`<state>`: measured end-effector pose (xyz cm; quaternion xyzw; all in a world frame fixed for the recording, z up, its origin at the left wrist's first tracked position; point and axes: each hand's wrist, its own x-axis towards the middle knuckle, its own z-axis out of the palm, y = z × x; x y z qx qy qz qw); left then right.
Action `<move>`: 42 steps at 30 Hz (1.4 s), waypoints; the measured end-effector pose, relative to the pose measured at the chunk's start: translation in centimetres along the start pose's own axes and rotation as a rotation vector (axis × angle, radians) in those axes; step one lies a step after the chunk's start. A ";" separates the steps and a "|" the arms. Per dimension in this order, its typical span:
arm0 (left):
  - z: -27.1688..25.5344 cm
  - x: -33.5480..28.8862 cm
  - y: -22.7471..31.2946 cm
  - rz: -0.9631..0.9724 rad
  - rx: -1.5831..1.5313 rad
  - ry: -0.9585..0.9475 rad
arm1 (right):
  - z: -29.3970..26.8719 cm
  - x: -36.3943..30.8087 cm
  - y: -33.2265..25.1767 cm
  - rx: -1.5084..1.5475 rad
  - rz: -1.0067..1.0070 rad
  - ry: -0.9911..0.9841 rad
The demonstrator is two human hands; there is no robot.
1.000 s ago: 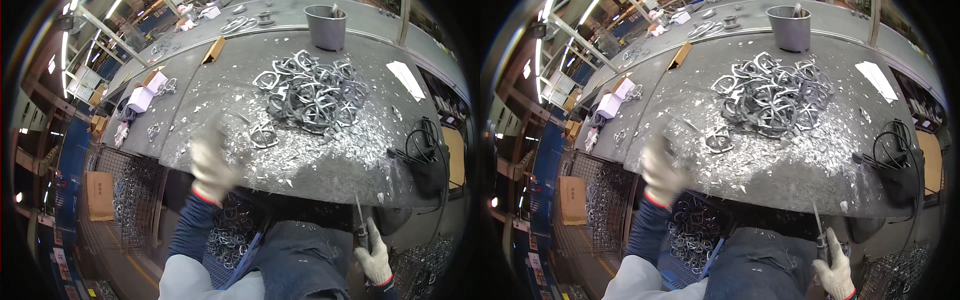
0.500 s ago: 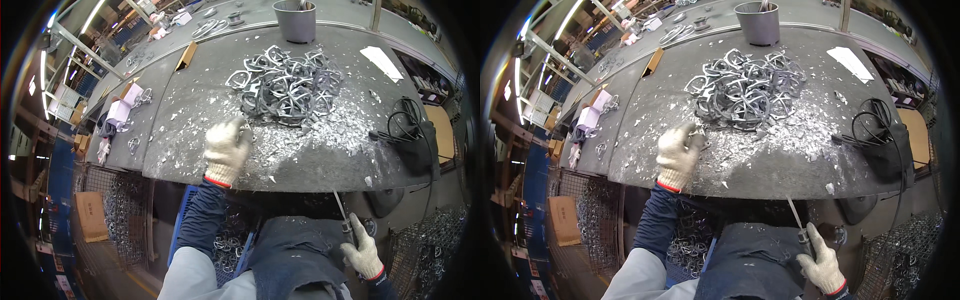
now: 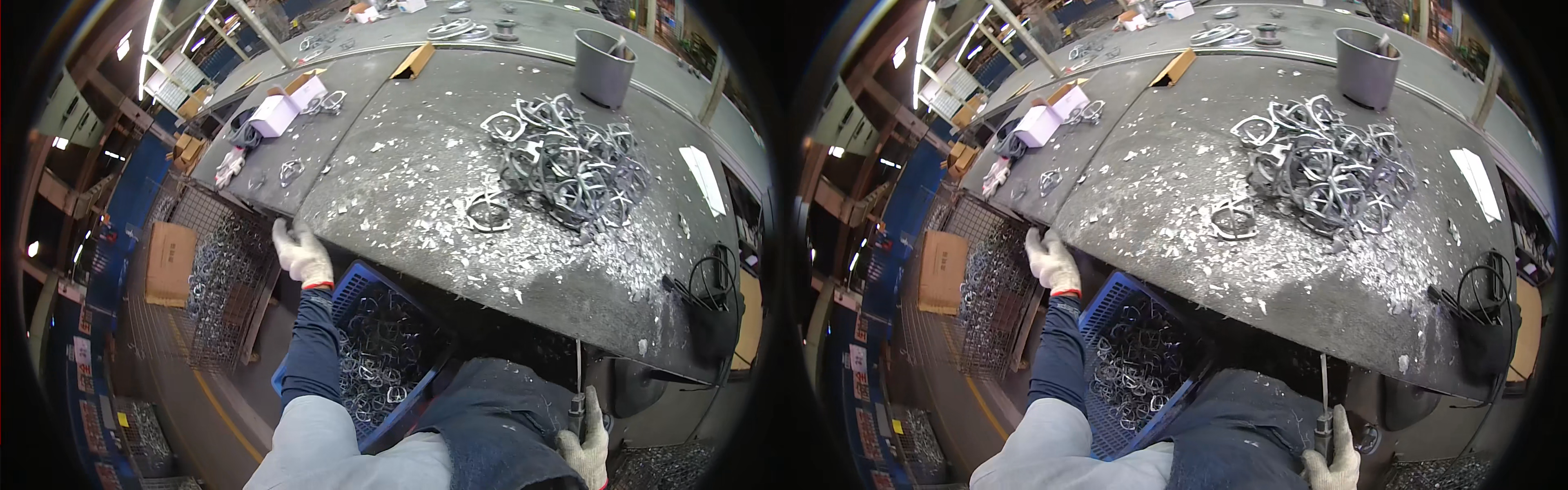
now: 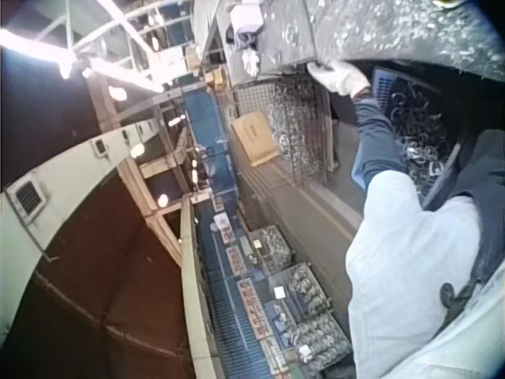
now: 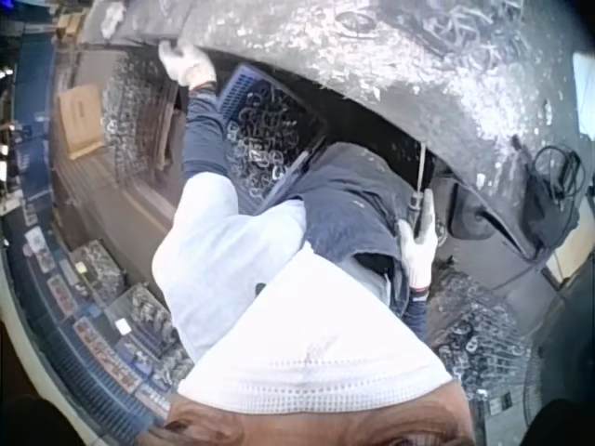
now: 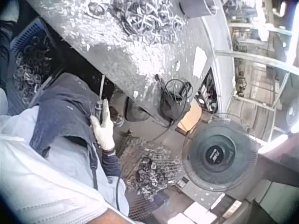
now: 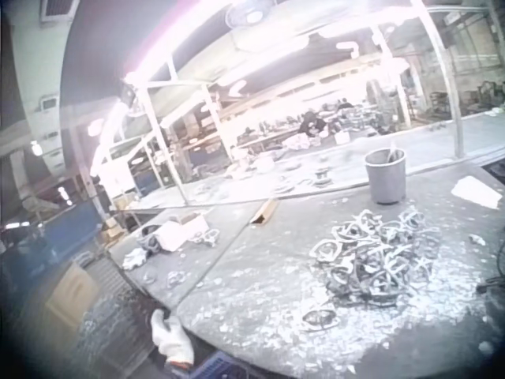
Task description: The person files the edges of a small metal part by hand with a hand file to remove burrs and smooth the finish.
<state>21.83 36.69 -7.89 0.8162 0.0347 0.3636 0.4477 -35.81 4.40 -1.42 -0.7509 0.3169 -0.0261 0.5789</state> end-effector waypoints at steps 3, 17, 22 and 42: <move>-1.9 3.5 -5.2 -0.251 -0.049 0.043 | 0.2 0.2 -0.3 -0.110 -0.053 -0.040; 2.4 25.0 -12.5 -0.042 0.700 -0.327 | 3.9 2.1 -4.4 -0.072 0.096 -0.106; 5.9 28.8 -16.8 -0.190 0.699 -0.328 | 3.6 2.8 -5.8 -0.178 0.179 -0.113; 22.5 33.4 -3.9 0.184 0.159 -0.426 | 2.6 4.5 -7.2 -0.219 0.231 -0.146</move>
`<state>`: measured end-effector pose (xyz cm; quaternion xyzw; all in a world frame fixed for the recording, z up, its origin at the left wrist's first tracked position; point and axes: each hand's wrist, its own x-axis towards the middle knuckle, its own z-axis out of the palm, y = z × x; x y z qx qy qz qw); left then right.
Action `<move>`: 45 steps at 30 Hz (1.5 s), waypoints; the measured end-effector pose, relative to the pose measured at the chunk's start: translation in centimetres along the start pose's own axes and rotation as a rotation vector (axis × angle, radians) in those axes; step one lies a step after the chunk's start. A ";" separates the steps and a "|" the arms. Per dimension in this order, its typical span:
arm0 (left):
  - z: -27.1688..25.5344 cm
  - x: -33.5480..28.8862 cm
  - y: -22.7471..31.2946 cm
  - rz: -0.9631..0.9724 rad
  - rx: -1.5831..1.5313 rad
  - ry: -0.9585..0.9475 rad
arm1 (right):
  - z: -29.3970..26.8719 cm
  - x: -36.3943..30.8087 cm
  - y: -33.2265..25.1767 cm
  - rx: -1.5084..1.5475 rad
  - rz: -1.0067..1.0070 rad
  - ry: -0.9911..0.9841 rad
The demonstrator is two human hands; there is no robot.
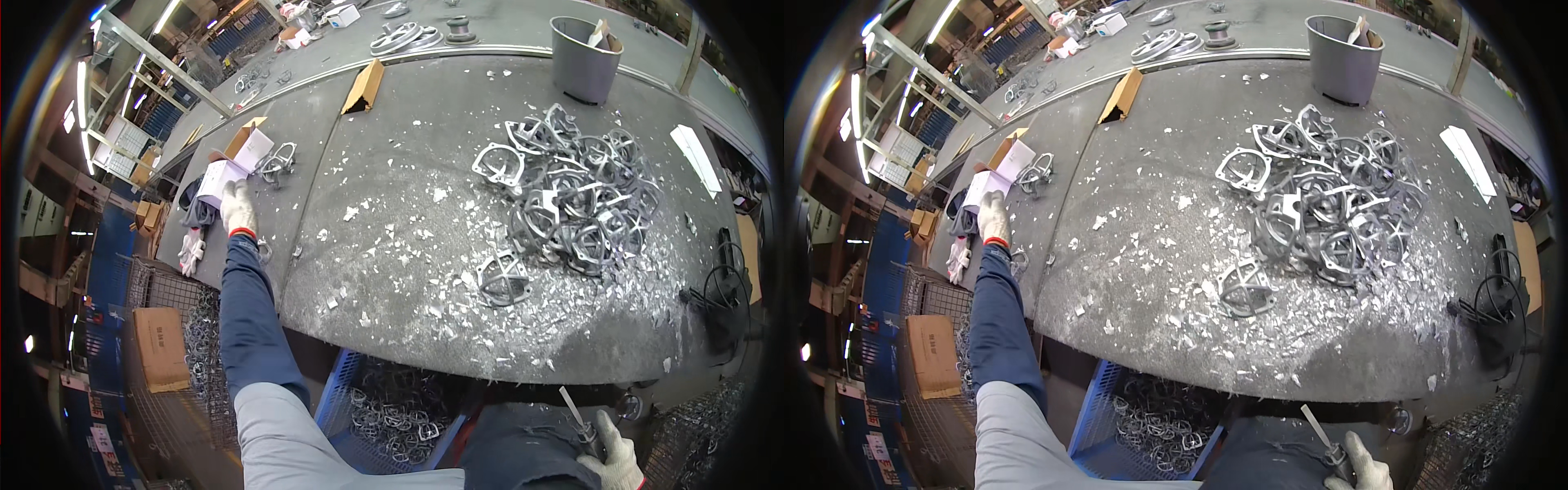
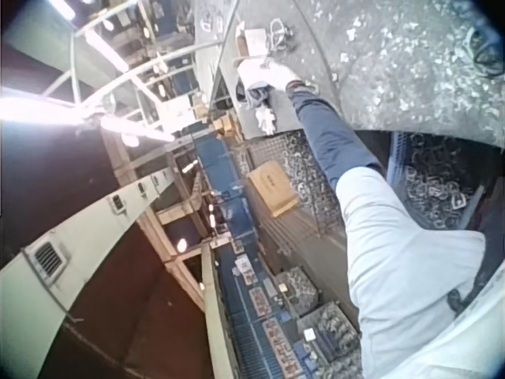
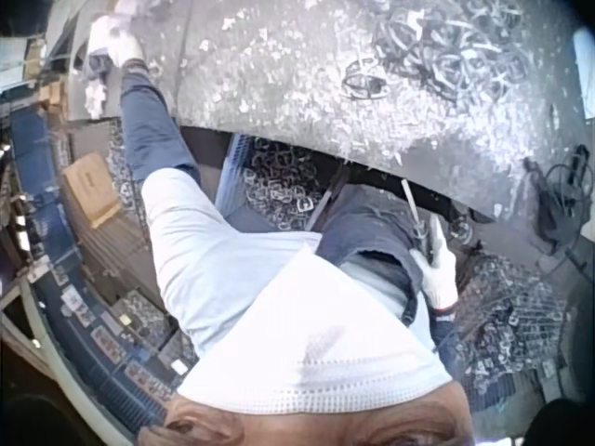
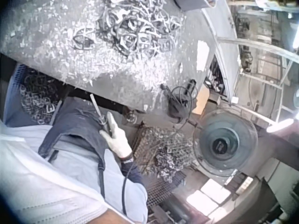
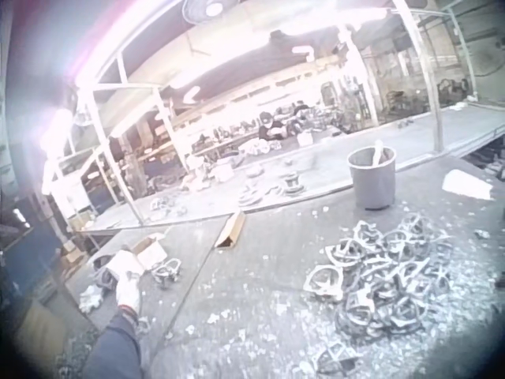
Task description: The person files the edges of a small metal part by hand with a hand file to remove burrs and smooth the finish.
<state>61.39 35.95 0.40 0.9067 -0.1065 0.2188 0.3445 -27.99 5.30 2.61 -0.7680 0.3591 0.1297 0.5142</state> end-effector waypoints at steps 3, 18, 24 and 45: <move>-0.4 -6.2 5.4 0.073 -0.073 -0.075 | 0.6 0.0 0.9 -0.182 -0.345 0.123; -0.2 -39.4 33.8 0.952 0.055 -0.712 | 3.3 -4.0 5.6 -0.079 -0.368 0.391; 0.2 -43.6 35.6 0.936 -0.312 -0.561 | 3.0 -6.4 8.9 0.058 -0.345 0.450; 1.5 -56.7 44.5 1.107 -0.328 -0.875 | -3.1 -6.2 10.7 -0.182 -0.153 0.375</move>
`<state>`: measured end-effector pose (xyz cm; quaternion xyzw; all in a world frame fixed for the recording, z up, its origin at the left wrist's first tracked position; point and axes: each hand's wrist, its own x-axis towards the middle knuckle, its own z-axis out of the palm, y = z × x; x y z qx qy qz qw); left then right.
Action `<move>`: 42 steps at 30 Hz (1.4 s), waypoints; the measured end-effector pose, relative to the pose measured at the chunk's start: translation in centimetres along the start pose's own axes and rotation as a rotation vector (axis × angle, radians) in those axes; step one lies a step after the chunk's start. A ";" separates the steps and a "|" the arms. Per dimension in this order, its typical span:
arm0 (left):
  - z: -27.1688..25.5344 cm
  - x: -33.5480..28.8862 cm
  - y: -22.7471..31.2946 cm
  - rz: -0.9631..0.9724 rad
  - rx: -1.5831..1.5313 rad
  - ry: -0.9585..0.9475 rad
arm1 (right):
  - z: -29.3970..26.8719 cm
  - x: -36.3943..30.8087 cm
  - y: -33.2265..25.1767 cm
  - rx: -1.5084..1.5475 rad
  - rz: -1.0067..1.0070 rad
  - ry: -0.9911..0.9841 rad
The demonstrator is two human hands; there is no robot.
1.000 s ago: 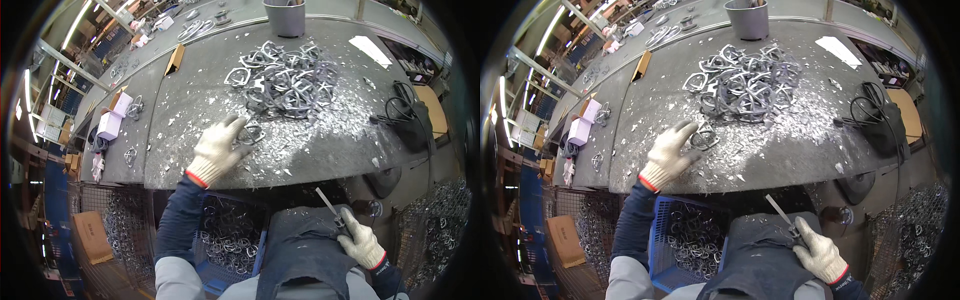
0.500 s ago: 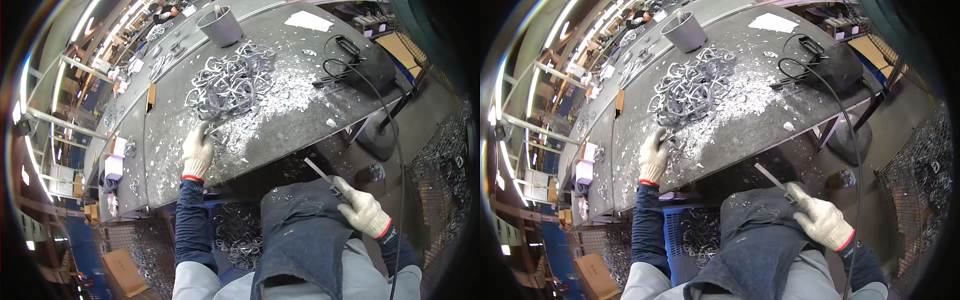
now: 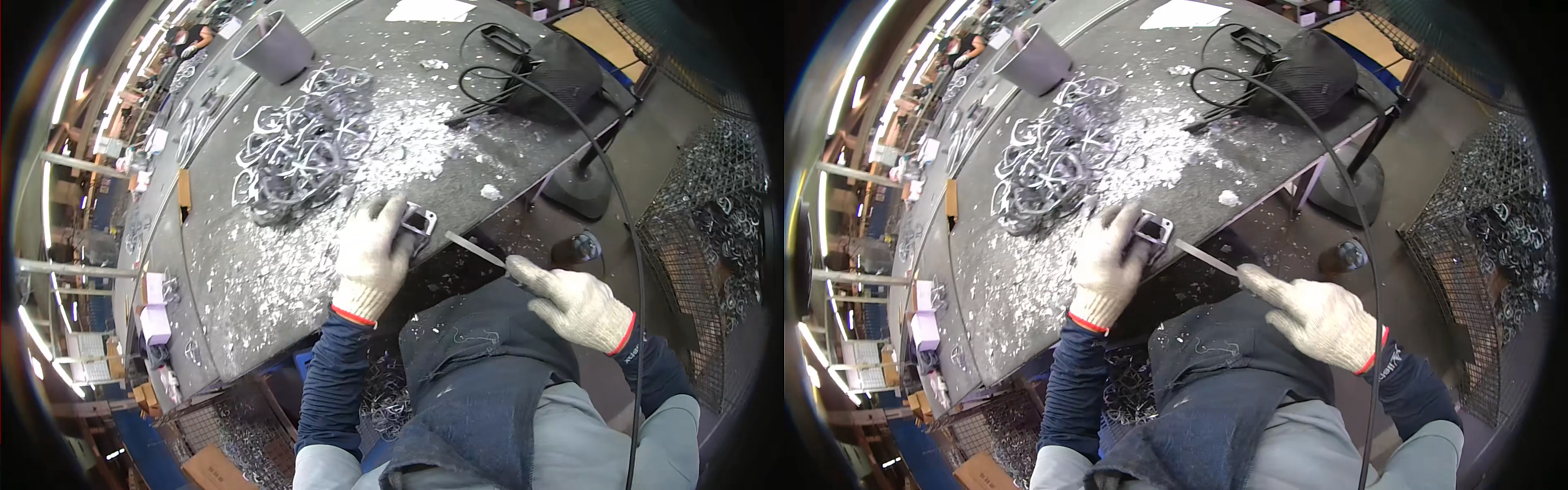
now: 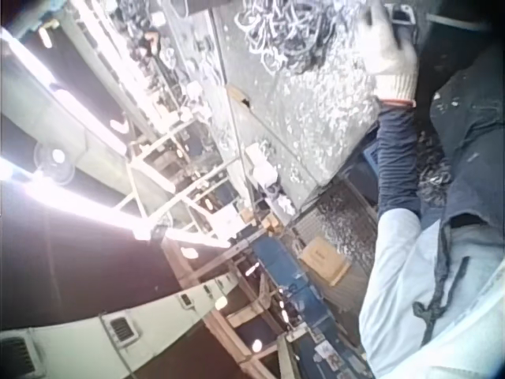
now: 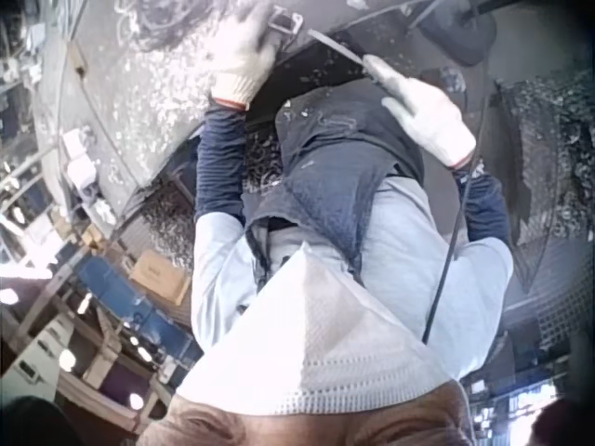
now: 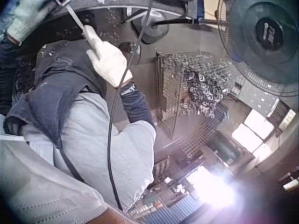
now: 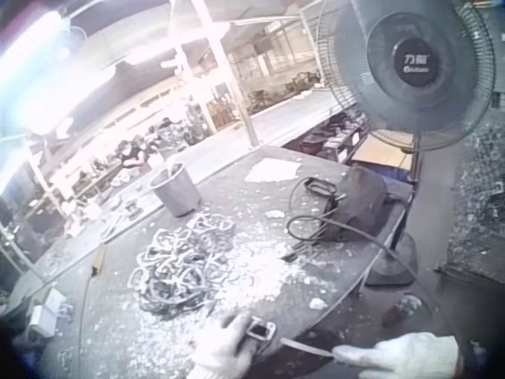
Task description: The person files the edges of a small metal part by hand with a hand file to remove burrs and smooth the finish.
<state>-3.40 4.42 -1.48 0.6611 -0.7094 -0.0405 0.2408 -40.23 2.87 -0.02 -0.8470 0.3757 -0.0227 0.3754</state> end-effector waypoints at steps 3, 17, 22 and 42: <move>-1.1 0.3 1.0 0.087 0.178 -0.014 | -1.3 1.5 -0.1 -0.071 0.001 -0.034; -1.3 0.2 -2.0 0.001 0.033 -0.192 | -2.7 5.6 -0.3 -0.128 -0.102 -0.060; -1.2 0.4 -2.3 0.024 -0.034 -0.179 | -2.3 7.1 -0.6 -0.201 -0.130 -0.012; -0.8 0.5 -2.3 0.049 -0.012 -0.177 | -3.7 9.4 -2.0 0.195 -0.185 -0.213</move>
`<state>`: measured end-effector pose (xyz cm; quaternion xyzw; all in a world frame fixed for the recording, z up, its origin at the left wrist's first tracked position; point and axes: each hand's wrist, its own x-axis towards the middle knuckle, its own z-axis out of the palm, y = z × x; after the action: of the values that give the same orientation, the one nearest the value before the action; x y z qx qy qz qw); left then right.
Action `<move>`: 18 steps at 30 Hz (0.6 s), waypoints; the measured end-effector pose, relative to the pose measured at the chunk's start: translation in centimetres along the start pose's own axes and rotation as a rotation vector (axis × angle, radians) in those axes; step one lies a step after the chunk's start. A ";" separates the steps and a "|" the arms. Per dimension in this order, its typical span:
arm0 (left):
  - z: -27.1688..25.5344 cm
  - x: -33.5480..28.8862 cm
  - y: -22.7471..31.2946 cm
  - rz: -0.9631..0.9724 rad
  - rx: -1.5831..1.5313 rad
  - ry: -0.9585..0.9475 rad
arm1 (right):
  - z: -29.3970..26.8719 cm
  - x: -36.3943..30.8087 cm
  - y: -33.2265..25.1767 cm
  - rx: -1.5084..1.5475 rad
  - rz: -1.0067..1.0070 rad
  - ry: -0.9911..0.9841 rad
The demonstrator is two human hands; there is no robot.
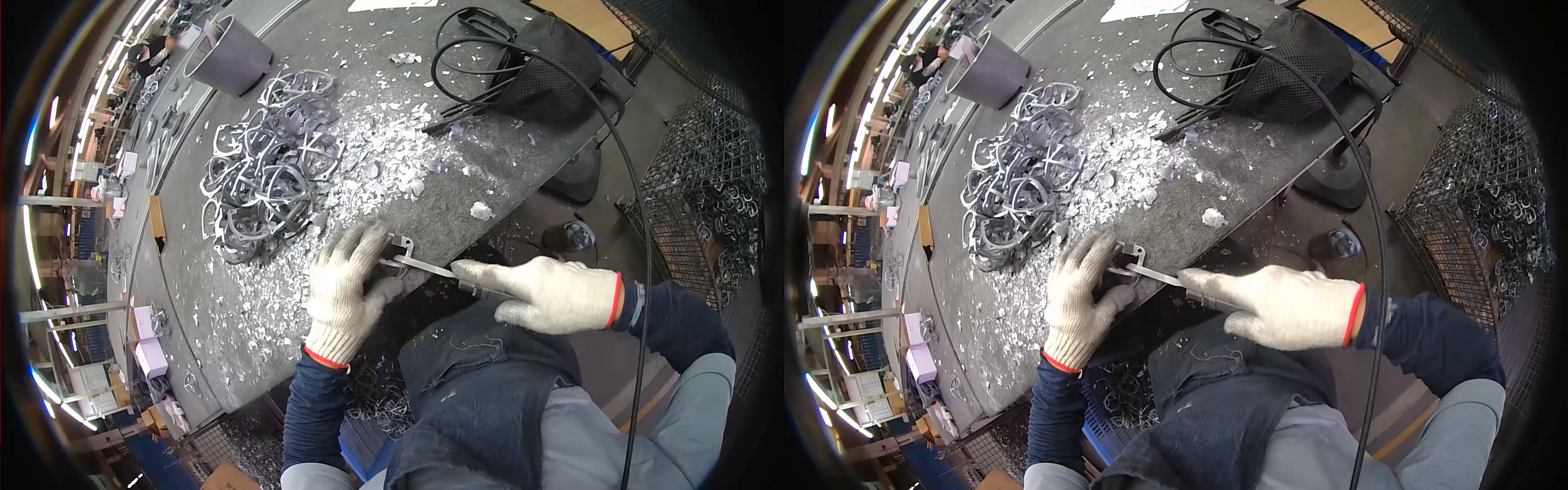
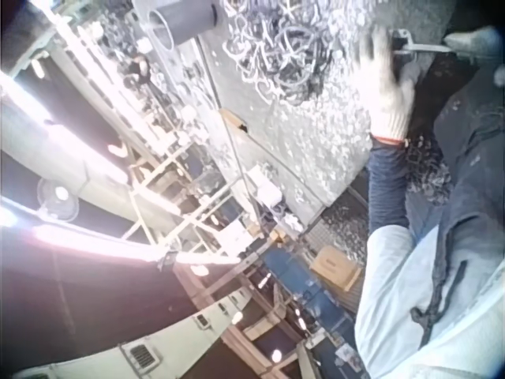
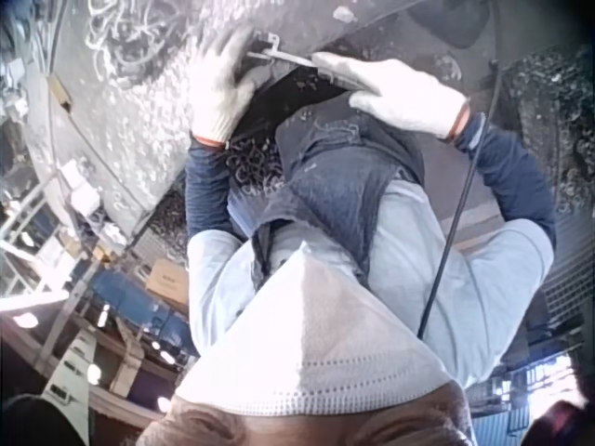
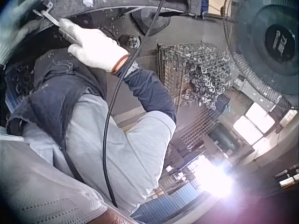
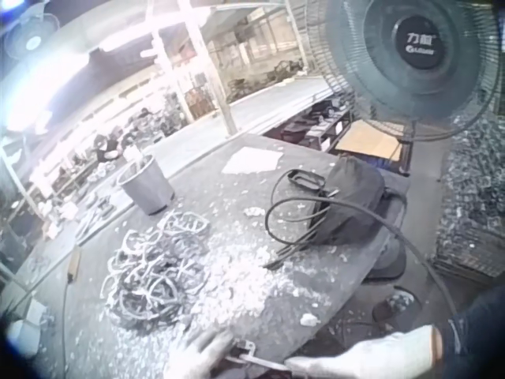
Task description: The person files the edges of a small metal part by hand with a hand file to remove burrs and smooth the finish.
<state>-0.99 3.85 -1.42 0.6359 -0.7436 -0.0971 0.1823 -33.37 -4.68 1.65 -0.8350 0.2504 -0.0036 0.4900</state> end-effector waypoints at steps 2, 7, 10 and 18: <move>0.1 -0.1 -0.1 -0.014 0.010 -0.017 | -1.1 0.1 0.0 0.531 0.217 -0.177; -0.1 0.1 -0.3 0.031 -0.010 -0.040 | -2.9 0.5 0.1 1.053 0.447 -0.442; -0.2 0.3 -0.2 0.029 -0.006 -0.052 | -2.8 0.6 -0.1 1.033 0.436 -0.437; -0.8 0.6 0.0 0.061 0.010 -0.071 | -1.2 -1.0 0.9 0.445 0.239 -0.222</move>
<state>-0.77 3.31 -0.64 0.6101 -0.7691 -0.1104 0.1555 -34.93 -5.57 1.77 -0.6666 0.2851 0.0910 0.6827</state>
